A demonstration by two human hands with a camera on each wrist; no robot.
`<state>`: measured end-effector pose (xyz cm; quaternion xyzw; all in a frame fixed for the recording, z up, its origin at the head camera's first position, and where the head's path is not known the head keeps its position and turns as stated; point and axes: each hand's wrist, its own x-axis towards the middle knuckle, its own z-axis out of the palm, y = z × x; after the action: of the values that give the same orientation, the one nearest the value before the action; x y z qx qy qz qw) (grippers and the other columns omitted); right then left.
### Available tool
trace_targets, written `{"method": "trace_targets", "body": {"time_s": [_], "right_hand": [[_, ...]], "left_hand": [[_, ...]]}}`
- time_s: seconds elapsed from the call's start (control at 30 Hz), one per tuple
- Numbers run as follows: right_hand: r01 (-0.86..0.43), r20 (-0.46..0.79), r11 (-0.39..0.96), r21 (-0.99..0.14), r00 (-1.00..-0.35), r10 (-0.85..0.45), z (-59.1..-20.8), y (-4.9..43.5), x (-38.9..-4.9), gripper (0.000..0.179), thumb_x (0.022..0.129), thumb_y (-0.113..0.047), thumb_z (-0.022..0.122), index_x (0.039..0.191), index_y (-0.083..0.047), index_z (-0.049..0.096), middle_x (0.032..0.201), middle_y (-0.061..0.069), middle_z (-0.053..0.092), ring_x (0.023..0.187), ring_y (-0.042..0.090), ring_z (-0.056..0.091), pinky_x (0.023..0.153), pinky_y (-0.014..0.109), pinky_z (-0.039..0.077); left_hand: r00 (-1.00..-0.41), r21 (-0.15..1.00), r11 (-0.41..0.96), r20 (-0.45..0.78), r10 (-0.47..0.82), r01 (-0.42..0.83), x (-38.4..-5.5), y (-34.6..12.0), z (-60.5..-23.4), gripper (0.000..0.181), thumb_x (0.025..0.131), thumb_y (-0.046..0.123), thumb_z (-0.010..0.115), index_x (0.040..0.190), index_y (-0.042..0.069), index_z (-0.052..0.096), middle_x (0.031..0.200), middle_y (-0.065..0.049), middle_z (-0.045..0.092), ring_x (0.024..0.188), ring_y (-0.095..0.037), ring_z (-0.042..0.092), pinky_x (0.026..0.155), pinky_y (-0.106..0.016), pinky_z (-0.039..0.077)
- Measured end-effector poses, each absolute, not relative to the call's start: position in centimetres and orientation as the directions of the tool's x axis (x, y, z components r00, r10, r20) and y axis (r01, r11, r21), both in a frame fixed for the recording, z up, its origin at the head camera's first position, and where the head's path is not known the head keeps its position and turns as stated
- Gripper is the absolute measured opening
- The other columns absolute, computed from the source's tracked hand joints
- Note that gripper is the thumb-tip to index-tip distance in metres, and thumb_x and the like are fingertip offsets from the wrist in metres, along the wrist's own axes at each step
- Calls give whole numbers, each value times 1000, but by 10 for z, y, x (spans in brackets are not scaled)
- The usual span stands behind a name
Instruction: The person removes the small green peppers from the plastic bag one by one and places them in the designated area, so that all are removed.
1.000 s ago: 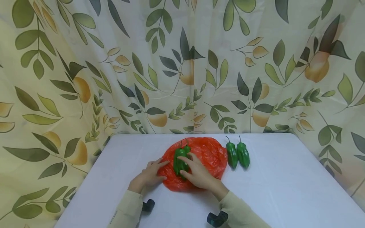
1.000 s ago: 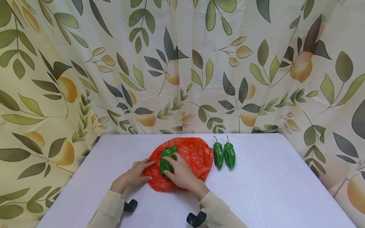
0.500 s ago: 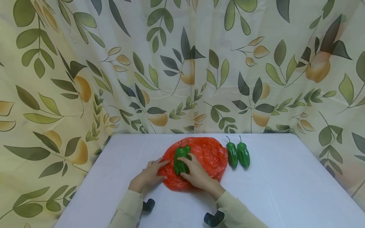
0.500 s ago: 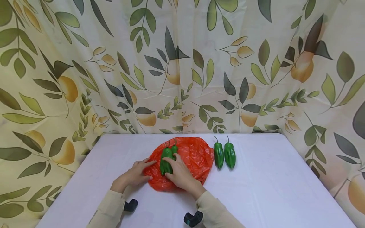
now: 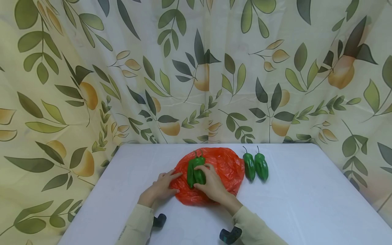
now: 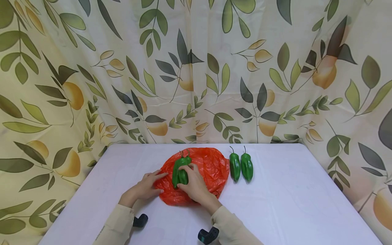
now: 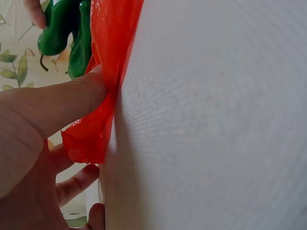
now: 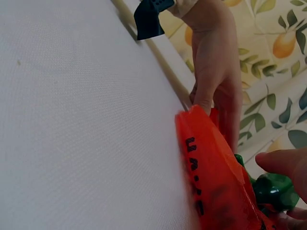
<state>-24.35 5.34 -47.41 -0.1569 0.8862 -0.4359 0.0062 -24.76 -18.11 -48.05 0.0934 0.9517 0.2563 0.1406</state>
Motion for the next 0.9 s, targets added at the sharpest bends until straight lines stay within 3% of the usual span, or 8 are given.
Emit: {"method": "trace_targets", "body": {"time_s": [0.23,0.63,0.9], "right_hand": [[-240,136,550,-800,-965,-224,-473,60,-243,53,83,-19,84,130,-22,60,145,14,43,124,38,55,96,60,56],[-269,194,544,-795,-962,-192,-468,71,-241,48,83,-8,82,126,-19,63,144,16,49,128,36,54,103,63,50],[-250,183,511,-823,-967,-179,-466,84,-239,45,88,-4,74,129,-18,60,143,12,53,131,34,54,108,59,48]], "left_hand": [[-942,511,853,-223,252,107,-250,-180,-481,70,89,31,77,151,35,46,166,-6,33,148,-39,29,106,-79,34],[-943,508,855,-221,250,108,-249,-181,-481,70,89,31,77,152,34,47,166,-6,33,148,-38,29,108,-78,33],[-944,509,855,-222,244,102,-249,-180,-482,70,88,31,78,151,34,48,165,-5,33,147,-38,30,106,-77,36]]}}
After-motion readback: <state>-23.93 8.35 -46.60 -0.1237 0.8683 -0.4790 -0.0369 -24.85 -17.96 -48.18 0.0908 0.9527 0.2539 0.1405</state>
